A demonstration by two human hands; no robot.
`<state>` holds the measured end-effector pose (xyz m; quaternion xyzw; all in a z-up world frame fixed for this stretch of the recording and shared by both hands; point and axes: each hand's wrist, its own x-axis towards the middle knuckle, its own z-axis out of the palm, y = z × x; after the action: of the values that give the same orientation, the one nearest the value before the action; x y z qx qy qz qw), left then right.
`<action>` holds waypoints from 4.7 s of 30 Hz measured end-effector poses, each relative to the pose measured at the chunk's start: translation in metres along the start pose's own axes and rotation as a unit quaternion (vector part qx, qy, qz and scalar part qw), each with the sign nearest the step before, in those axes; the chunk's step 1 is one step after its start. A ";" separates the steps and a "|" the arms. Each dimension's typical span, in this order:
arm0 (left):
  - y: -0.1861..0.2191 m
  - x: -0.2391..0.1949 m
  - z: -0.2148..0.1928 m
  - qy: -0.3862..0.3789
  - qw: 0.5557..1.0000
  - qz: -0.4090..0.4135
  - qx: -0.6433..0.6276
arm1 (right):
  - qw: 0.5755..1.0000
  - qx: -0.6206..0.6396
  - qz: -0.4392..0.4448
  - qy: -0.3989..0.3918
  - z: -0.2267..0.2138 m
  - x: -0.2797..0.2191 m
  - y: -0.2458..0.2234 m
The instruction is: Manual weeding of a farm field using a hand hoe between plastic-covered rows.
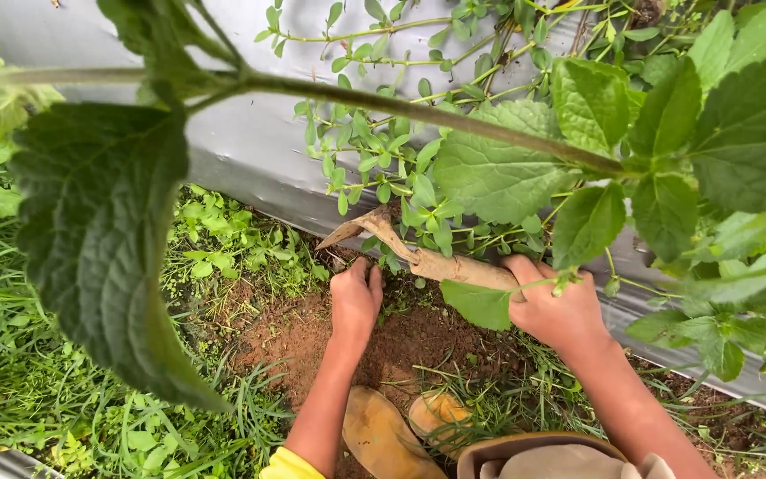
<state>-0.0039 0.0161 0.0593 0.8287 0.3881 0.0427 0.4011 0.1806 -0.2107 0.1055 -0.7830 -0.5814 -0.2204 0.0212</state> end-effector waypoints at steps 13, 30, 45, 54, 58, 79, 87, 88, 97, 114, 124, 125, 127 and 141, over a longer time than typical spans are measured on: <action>-0.009 -0.013 -0.012 0.024 0.999 -0.017 0.019 | 0.985 0.075 0.146 -0.051 0.007 -0.018 -0.011; -0.018 0.004 0.029 -0.129 0.974 -0.101 0.156 | 0.991 0.125 -0.014 -0.036 0.000 0.014 0.008; -0.071 -0.005 0.073 -0.192 0.954 -0.047 0.227 | 0.997 0.059 0.020 -0.054 -0.008 0.008 0.006; -0.024 0.007 0.059 -0.181 0.957 -0.051 0.222 | 0.934 0.191 0.207 -0.218 0.002 0.016 0.006; -0.042 0.015 0.080 -0.140 0.960 -0.007 0.243 | 0.967 0.199 0.138 -0.077 0.023 0.009 0.005; 0.010 -0.015 0.072 -0.167 0.973 0.008 0.162 | 0.945 0.283 0.146 -0.080 0.015 -0.009 0.009; -0.051 0.008 0.098 -0.100 0.984 0.041 0.141 | 0.940 0.281 0.159 -0.114 0.013 -0.007 0.010; -0.057 0.009 0.102 -0.095 0.985 0.060 0.132 | 0.938 0.281 0.161 -0.122 0.014 -0.007 0.010; -0.034 0.000 0.082 -0.072 0.991 0.083 0.074 | 0.935 0.263 0.182 -0.155 -0.001 0.009 0.005; 0.003 -0.012 0.089 -0.136 0.990 0.013 0.023 | 0.939 0.207 0.227 -0.156 -0.002 0.014 0.008; 0.002 -0.008 0.090 -0.124 0.990 -0.018 -0.072 | 0.970 0.116 0.144 -0.159 0.025 -0.005 0.016; 0.002 -0.009 0.090 -0.120 0.989 -0.022 -0.085 | 0.974 0.102 0.129 -0.157 0.026 -0.008 0.015; 0.001 -0.012 0.091 -0.113 0.988 -0.026 -0.099 | 0.978 0.087 0.112 -0.153 0.024 -0.013 0.013; 0.035 -0.033 0.036 -0.096 0.990 -0.081 -0.068 | 0.941 0.058 0.187 -0.275 0.011 -0.020 -0.004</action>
<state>0.0082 -0.0422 0.0677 0.7657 0.4095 -0.0436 0.4941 0.1758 -0.2244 0.0874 -0.9051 -0.4194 0.0453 -0.0528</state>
